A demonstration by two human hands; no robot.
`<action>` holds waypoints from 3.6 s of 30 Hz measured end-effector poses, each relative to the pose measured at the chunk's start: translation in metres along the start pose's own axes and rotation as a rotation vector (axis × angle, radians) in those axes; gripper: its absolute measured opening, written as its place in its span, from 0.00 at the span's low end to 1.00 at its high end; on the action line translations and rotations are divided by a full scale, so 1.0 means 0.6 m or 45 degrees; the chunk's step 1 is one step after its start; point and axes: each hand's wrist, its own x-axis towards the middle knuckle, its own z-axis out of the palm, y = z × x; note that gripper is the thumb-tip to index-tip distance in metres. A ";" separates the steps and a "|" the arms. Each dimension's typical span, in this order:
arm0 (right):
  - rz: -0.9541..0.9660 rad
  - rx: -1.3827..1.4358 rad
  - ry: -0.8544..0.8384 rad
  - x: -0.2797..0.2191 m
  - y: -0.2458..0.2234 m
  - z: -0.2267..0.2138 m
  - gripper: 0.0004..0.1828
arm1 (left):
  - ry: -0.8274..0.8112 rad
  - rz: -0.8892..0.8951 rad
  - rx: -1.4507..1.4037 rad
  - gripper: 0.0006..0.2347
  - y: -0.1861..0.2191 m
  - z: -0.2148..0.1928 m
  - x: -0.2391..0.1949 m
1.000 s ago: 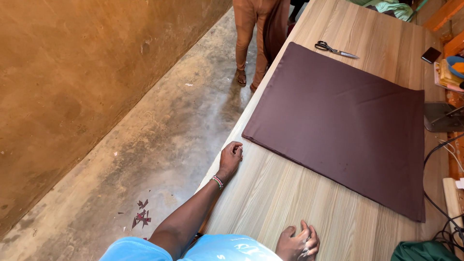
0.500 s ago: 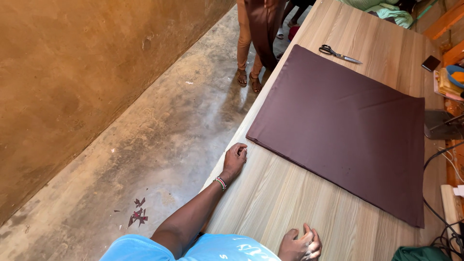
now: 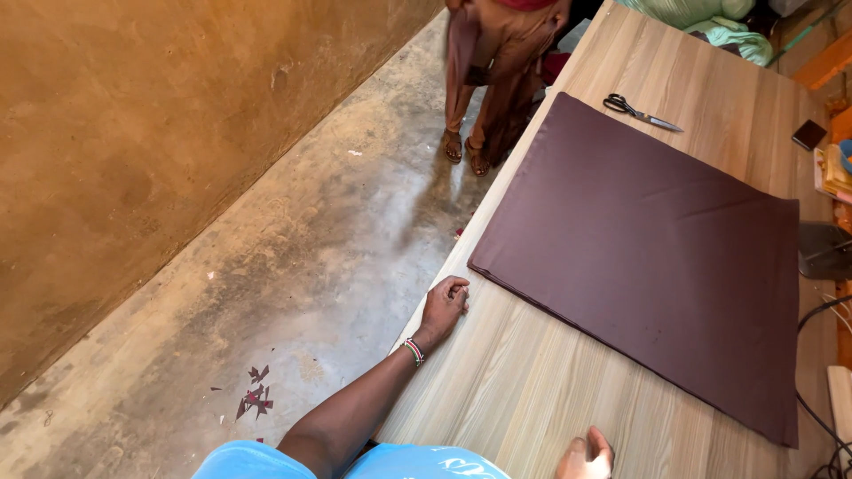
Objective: Folding and aligning a large piece of brown fabric on a cutting table in a sewing factory.
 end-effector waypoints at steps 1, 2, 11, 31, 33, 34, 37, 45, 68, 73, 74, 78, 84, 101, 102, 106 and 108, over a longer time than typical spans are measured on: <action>-0.004 -0.005 -0.001 0.024 0.018 0.022 0.23 | 0.005 -0.003 -0.004 0.06 0.007 -0.001 -0.001; -0.072 0.079 -0.023 0.048 0.037 0.044 0.22 | -0.007 -0.027 -0.047 0.06 0.013 -0.002 -0.004; -0.151 0.659 -0.575 0.008 -0.103 0.124 0.19 | 0.172 -0.316 -0.937 0.15 0.023 -0.015 0.049; 0.472 1.078 -1.610 -0.086 -0.406 0.132 0.17 | -0.558 0.042 0.365 0.11 0.226 -0.122 -0.249; 0.501 1.276 -1.592 -0.101 -0.392 0.117 0.15 | -0.477 -0.171 0.449 0.07 0.248 -0.149 -0.273; 0.510 1.302 -1.581 -0.102 -0.397 0.109 0.15 | -0.493 -0.169 0.470 0.07 0.256 -0.149 -0.271; 0.746 1.533 -1.742 -0.121 -0.397 0.085 0.19 | -0.522 0.050 0.287 0.11 0.275 -0.145 -0.274; 0.312 1.041 -1.484 -0.202 -0.346 0.036 0.15 | 0.028 0.369 -0.063 0.18 0.322 -0.115 -0.243; -0.477 0.023 -0.901 -0.008 -0.004 0.120 0.15 | 0.261 0.360 -1.068 0.09 0.461 -0.278 -0.342; 0.122 0.792 -0.709 0.031 -0.039 0.060 0.06 | 0.376 0.377 -1.192 0.12 0.506 -0.305 -0.334; 0.365 1.005 -0.728 0.017 -0.068 0.040 0.04 | 0.330 0.377 -1.128 0.08 0.508 -0.303 -0.332; 0.496 1.010 -0.938 -0.072 -0.139 -0.018 0.20 | 0.243 0.238 -1.156 0.06 0.489 -0.277 -0.316; -0.254 -0.432 -0.596 0.099 0.060 0.051 0.21 | 0.250 0.311 -1.034 0.08 0.505 -0.298 -0.295; 0.090 0.476 -0.318 0.133 0.022 -0.055 0.20 | 0.466 0.312 -1.000 0.06 0.467 -0.343 -0.230; 0.047 0.357 -0.285 0.125 0.005 -0.061 0.19 | 0.461 0.349 -0.970 0.11 0.473 -0.348 -0.227; -0.065 0.369 -0.280 0.145 0.019 -0.060 0.24 | 0.519 0.368 -0.889 0.16 0.489 -0.361 -0.222; -0.086 0.368 -0.350 0.188 0.064 -0.030 0.19 | 0.487 0.378 -0.986 0.09 0.480 -0.363 -0.209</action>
